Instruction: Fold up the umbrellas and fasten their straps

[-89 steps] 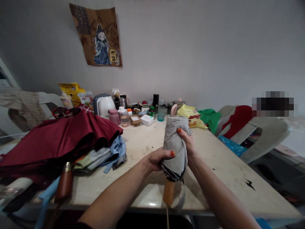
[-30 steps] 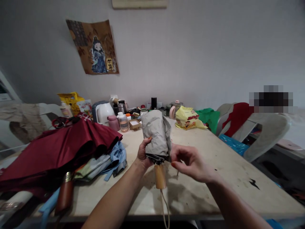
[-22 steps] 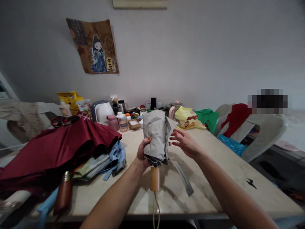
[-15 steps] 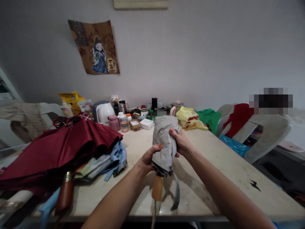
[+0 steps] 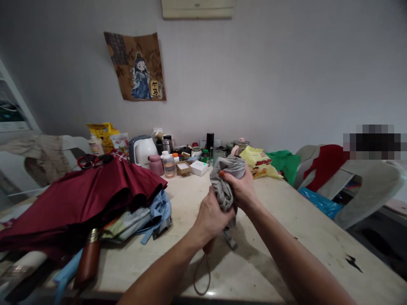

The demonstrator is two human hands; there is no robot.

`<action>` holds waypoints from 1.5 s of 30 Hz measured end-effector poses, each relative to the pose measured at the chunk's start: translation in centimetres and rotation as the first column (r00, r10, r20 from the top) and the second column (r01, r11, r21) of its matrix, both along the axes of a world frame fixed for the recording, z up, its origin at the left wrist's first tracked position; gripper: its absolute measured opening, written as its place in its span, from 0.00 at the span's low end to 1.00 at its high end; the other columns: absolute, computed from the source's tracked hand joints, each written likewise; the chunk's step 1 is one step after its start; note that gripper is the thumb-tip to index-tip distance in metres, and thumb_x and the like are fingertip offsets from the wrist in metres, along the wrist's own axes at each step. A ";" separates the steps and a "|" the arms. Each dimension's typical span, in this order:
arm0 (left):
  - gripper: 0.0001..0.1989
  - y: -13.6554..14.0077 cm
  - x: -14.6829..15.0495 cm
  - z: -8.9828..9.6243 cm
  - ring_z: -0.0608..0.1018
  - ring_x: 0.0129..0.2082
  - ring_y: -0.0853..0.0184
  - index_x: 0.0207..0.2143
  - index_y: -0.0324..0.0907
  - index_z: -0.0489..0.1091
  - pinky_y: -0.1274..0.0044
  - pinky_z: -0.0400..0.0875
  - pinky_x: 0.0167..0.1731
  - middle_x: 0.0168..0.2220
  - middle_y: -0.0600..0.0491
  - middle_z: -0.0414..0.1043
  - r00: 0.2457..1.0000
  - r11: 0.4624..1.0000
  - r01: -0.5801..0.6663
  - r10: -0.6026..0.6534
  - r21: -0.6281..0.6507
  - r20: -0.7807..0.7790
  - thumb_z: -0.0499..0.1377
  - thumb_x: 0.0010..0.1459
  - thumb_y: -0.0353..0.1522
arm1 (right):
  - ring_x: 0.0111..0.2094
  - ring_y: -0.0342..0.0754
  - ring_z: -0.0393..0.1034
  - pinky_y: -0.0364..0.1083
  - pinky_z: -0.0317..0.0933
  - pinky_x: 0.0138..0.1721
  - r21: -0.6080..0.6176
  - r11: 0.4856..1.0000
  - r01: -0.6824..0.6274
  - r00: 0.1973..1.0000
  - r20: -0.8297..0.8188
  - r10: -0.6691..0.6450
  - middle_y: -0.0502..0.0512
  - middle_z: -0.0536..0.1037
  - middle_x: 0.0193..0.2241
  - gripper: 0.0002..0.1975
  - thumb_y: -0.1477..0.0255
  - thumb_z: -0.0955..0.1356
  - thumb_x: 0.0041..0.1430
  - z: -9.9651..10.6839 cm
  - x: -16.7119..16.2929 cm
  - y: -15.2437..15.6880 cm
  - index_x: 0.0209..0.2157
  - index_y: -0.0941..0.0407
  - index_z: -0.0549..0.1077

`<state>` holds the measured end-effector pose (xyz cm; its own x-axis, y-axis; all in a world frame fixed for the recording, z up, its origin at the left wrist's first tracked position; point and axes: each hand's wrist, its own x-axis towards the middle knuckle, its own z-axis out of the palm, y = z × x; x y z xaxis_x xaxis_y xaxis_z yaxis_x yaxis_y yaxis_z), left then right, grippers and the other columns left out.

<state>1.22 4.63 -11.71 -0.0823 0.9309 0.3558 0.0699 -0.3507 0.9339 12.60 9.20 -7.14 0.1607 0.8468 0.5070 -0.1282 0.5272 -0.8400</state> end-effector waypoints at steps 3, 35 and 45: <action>0.26 0.3 -0.3 0.1 0.76 0.37 0.59 0.41 0.42 0.72 0.72 0.68 0.40 0.35 0.50 0.77 0.951 0.953 0.292 -0.281 -0.081 0.129 0.71 0.36 0.29 | 0.39 0.52 0.73 0.51 0.68 0.44 -0.062 0.994 -0.095 0.987 -0.139 0.086 0.56 0.78 0.39 0.27 0.63 0.78 0.37 0.8 0.2 0.1 0.39 0.56 0.70; 0.32 1.6 -0.9 -0.1 0.77 0.31 0.64 0.42 0.34 0.75 0.74 0.72 0.32 0.35 0.47 0.78 0.865 0.900 0.411 -0.334 -0.145 0.375 0.75 0.30 0.32 | 0.22 0.42 0.60 0.44 0.56 0.25 0.112 0.984 0.138 0.960 0.229 -0.161 0.48 0.68 0.21 0.05 0.69 0.69 0.47 -0.1 2.4 -1.6 0.26 0.56 0.70; 0.24 2.0 -1.3 -0.1 0.76 0.31 0.66 0.39 0.37 0.73 0.76 0.70 0.32 0.33 0.52 0.77 0.946 0.958 0.274 -0.254 -0.082 0.199 0.71 0.35 0.29 | 0.26 0.42 0.62 0.42 0.55 0.24 0.180 0.978 0.109 0.987 0.099 -0.129 0.51 0.70 0.27 0.01 0.74 0.68 0.46 0.8 3.4 -2.1 0.24 0.56 0.69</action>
<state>-0.07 6.63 -11.85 0.1171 0.9598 0.2551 -0.1888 -0.2307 0.9545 16.00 7.12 -6.39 0.1903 0.7228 0.6643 0.0321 0.6718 -0.7401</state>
